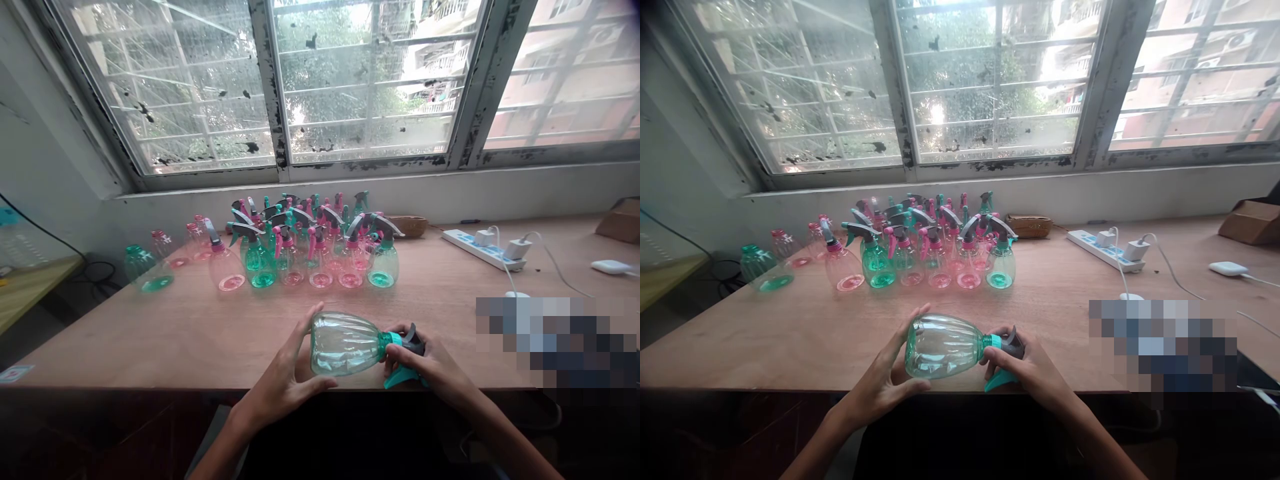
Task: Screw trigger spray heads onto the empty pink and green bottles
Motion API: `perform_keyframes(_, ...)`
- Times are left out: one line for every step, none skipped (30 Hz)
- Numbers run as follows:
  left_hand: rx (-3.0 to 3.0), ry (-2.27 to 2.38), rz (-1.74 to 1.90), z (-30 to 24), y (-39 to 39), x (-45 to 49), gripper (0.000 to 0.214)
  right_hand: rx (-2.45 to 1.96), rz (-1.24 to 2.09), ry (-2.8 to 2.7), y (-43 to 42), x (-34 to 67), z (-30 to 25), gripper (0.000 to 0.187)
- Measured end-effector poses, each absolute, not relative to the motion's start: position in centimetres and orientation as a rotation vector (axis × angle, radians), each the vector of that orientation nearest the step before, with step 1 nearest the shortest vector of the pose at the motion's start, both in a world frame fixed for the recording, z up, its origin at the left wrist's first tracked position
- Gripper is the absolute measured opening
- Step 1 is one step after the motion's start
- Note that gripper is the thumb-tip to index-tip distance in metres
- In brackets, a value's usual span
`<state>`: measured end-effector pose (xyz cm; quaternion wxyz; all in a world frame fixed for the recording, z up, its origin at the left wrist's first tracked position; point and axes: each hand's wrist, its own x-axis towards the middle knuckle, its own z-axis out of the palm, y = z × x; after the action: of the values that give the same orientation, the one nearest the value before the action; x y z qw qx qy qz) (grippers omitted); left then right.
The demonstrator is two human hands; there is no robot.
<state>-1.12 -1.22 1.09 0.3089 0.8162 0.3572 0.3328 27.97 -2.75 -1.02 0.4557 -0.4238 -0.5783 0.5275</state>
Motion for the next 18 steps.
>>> perform_keyframes(2.179,0.942,0.882,1.20,-1.25,-1.07,0.098,-1.052,1.303,-1.420,-2.77,27.96,-0.97,0.033)
perform_keyframes(2.198,0.936,0.889,1.26,-1.27,-1.03,0.095,-1.055,1.306,-1.410,-2.79,27.94,-0.92,0.033)
perform_keyframes(2.213,0.930,0.898,1.26,-1.29,-1.01,0.093,-1.052,1.310,-1.399,-2.80,27.90,-0.88,0.034)
perform_keyframes(2.226,0.925,0.902,1.22,-1.30,-1.00,0.090,-1.046,1.314,-1.388,-2.82,27.86,-0.84,0.034)
perform_keyframes(2.235,0.924,0.901,1.15,-1.30,-1.00,0.089,-1.038,1.318,-1.379,-2.84,27.81,-0.80,0.034)
perform_keyframes(2.240,0.929,0.898,1.08,-1.30,-1.02,0.090,-1.031,1.321,-1.375,-2.86,27.75,-0.77,0.034)
perform_keyframes(2.238,0.938,0.896,1.03,-1.29,-1.05,0.092,-1.028,1.325,-1.378,-2.88,27.71,-0.73,0.034)
perform_keyframes(2.230,0.947,0.893,1.01,-1.29,-1.08,0.095,-1.026,1.326,-1.386,-2.91,27.67,-0.69,0.033)
perform_keyframes(2.216,0.952,0.891,1.02,-1.29,-1.12,0.097,-1.026,1.325,-1.400,-2.93,27.66,-0.65,0.033)
perform_keyframes(2.202,0.951,0.889,1.07,-1.28,-1.14,0.097,-1.026,1.320,-1.419,-2.94,27.66,-0.62,0.032)
perform_keyframes(2.192,0.947,0.886,1.14,-1.28,-1.16,0.095,-1.027,1.313,-1.437,-2.94,27.67,-0.60,0.031)
perform_keyframes(2.188,0.941,0.880,1.21,-1.26,-1.16,0.093,-1.027,1.304,-1.450,-2.92,27.70,-0.59,0.030)
perform_keyframes(2.192,0.937,0.878,1.25,-1.24,-1.14,0.091,-1.027,1.300,-1.458,-2.90,27.74,-0.60,0.030)
perform_keyframes(2.202,0.935,0.880,1.24,-1.21,-1.12,0.090,-1.025,1.300,-1.463,-2.86,27.78,-0.62,0.030)
perform_keyframes(2.216,0.933,0.891,1.19,-1.18,-1.10,0.089,-1.022,1.304,-1.464,-2.83,27.83,-0.66,0.029)
perform_keyframes(2.229,0.929,0.905,1.10,-1.14,-1.08,0.088,-1.018,1.310,-1.460,-2.79,27.87,-0.71,0.029)
perform_keyframes(2.238,0.921,0.919,0.98,-1.10,-1.08,0.086,-1.014,1.317,-1.456,-2.77,27.90,-0.77,0.029)
perform_keyframes(2.243,0.912,0.930,0.85,-1.07,-1.09,0.085,-1.009,1.324,-1.452,-2.75,27.93,-0.83,0.029)
